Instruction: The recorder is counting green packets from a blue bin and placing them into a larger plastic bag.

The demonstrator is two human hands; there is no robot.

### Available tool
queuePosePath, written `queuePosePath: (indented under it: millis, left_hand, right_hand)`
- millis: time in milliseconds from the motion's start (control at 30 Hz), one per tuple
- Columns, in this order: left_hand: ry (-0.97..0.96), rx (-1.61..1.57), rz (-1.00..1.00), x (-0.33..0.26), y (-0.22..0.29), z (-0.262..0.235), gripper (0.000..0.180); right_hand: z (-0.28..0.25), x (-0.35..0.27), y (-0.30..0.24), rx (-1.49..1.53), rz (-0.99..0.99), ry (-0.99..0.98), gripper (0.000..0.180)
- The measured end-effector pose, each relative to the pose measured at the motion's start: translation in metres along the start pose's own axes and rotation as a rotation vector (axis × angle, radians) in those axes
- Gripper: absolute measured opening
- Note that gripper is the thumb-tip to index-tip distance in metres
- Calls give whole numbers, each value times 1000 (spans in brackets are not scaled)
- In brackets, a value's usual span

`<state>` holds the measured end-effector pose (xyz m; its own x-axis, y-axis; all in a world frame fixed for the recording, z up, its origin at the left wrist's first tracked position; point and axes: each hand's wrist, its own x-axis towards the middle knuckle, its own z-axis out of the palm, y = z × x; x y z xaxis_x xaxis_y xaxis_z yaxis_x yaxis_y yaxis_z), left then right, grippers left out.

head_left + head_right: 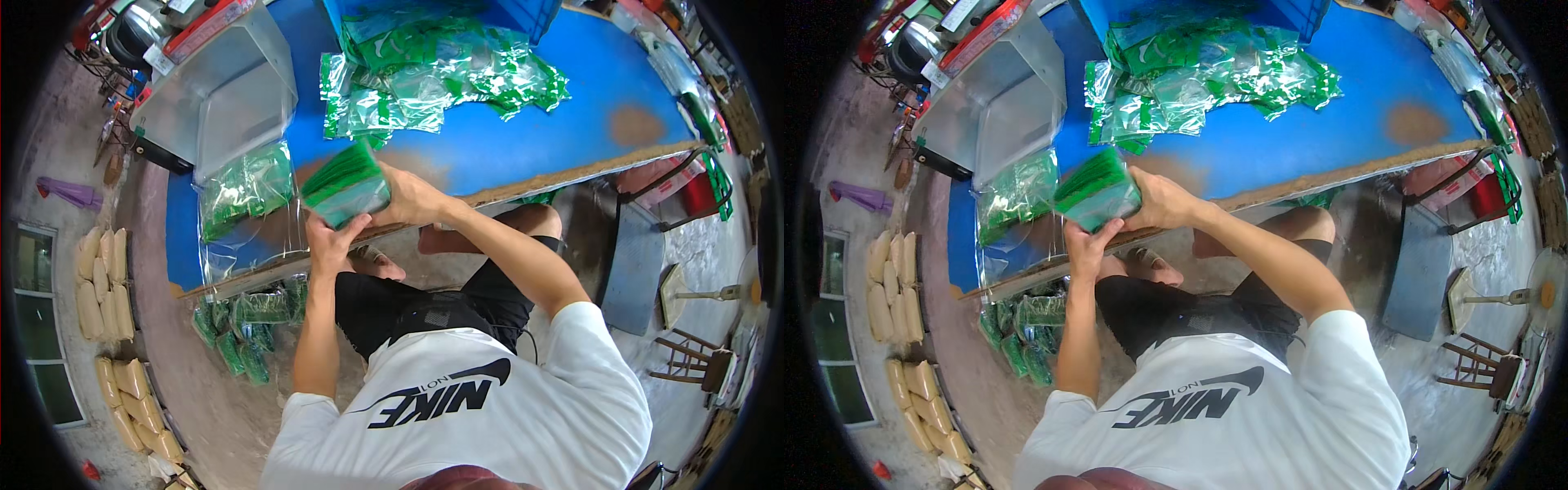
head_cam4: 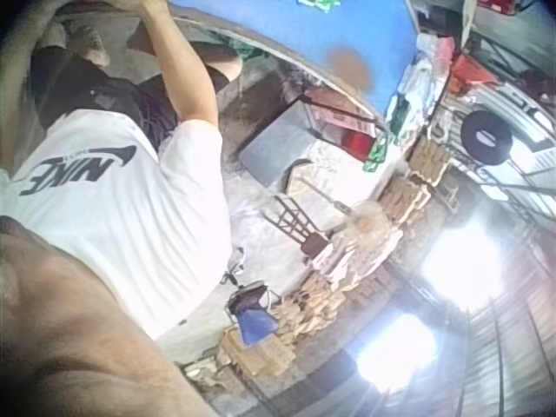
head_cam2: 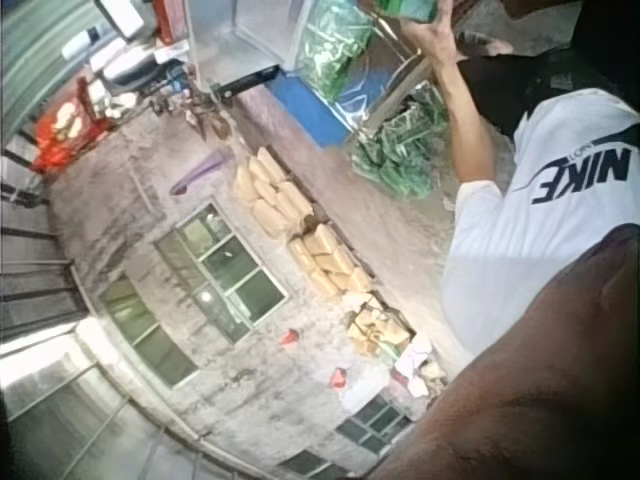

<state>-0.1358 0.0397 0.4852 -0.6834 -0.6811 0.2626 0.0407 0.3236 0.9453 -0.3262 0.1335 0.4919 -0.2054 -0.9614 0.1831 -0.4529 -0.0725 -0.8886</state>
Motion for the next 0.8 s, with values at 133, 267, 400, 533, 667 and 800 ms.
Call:
queuePosePath:
  millis: [133, 267, 400, 533, 667, 800]
  left_hand:
    - [154, -449, -251, -39, -14, 4, 45]
    - [263, -1086, -524, -77, -25, -1, 49]
    - [144, -1517, -551, -96, -20, 1, 63]
    - [99, -1460, -563, -96, -9, 12, 61]
    - [221, -1127, -585, -101, -6, 14, 59]
    - [152, -1145, -554, -116, -5, 11, 63]
  right_hand:
    - [-22, 3, -33, -182, -177, -197, 80]
    - [-83, 54, 42, -647, -169, 353, 77]
    - [-82, 23, 75, -1106, -93, 94, 75]
    - [-25, -26, 14, -666, -427, -138, 40]
    - [-42, 4, 5, -495, -398, -5, 37]
    - [-73, 24, 63, -1129, 91, 162, 77]
